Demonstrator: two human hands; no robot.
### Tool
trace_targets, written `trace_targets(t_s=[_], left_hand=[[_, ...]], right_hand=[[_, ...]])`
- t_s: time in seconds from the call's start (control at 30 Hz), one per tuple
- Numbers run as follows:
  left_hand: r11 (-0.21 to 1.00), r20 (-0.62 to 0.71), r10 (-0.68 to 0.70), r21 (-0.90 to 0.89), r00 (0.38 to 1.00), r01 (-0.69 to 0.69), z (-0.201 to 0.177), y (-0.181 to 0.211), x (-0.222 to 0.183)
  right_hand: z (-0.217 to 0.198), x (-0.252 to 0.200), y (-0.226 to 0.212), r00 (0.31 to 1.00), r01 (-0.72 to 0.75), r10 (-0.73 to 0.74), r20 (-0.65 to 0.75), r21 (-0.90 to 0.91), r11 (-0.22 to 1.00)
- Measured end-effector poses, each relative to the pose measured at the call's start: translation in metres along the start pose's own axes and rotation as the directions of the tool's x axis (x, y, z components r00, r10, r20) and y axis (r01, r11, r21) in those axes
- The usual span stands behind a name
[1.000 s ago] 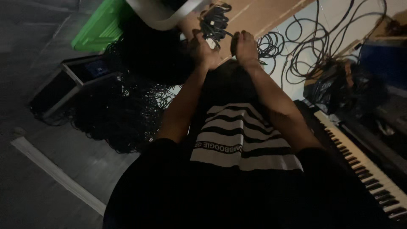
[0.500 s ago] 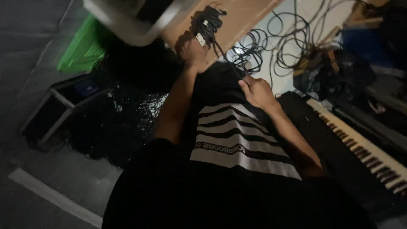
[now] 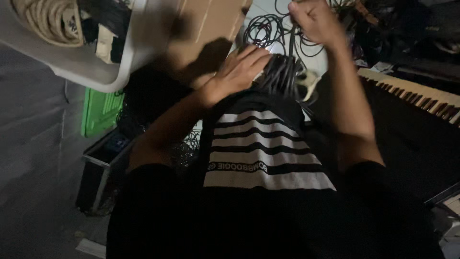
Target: The person coils various black power and extension cables by hand, securing some with their own plugs or integrated ties, and places the coiled cables into a plastic storage bin.
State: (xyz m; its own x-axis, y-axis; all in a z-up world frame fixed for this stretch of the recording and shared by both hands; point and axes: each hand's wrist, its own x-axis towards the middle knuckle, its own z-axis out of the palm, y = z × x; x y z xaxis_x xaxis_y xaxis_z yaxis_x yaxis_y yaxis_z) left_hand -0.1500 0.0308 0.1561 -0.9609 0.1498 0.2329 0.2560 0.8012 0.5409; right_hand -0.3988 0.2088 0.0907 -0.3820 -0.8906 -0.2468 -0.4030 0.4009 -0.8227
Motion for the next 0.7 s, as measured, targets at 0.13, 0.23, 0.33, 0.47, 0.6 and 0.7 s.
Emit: trace_targets(t_s=[0.13,0.23,0.33,0.47,0.6,0.7], left_hand=[[0.976,-0.287,-0.216,-0.062,0.933,0.207,-0.017,0.015,0.030],[0.877,-0.334,-0.403,0.124,0.852,0.463,-0.013,-0.016,0.043],[0.736,-0.266,-0.510,0.358,0.818,0.575,0.006,-0.057,0.046],[0.735,-0.016,-0.468,0.548,0.884,0.399,0.048,-0.048,0.033],[0.932,0.148,-0.152,0.350,0.977,0.092,0.036,-0.005,0.017],[0.977,0.164,0.100,0.170,0.981,-0.128,0.004,0.016,0.023]], right_hand=[[0.107,-0.010,0.009,0.952,-0.298,0.193,0.237,0.587,0.753],[0.149,-0.057,-0.032,0.934,-0.357,0.233,0.271,0.680,0.640],[0.111,-0.101,-0.082,0.987,-0.145,0.160,-0.027,0.294,0.945],[0.028,-0.113,-0.121,0.994,-0.107,0.088,-0.068,-0.370,0.923],[-0.024,-0.082,-0.092,0.956,0.192,-0.277,-0.096,-0.511,0.838],[-0.038,-0.046,-0.029,0.994,0.104,-0.100,0.043,-0.086,0.991]])
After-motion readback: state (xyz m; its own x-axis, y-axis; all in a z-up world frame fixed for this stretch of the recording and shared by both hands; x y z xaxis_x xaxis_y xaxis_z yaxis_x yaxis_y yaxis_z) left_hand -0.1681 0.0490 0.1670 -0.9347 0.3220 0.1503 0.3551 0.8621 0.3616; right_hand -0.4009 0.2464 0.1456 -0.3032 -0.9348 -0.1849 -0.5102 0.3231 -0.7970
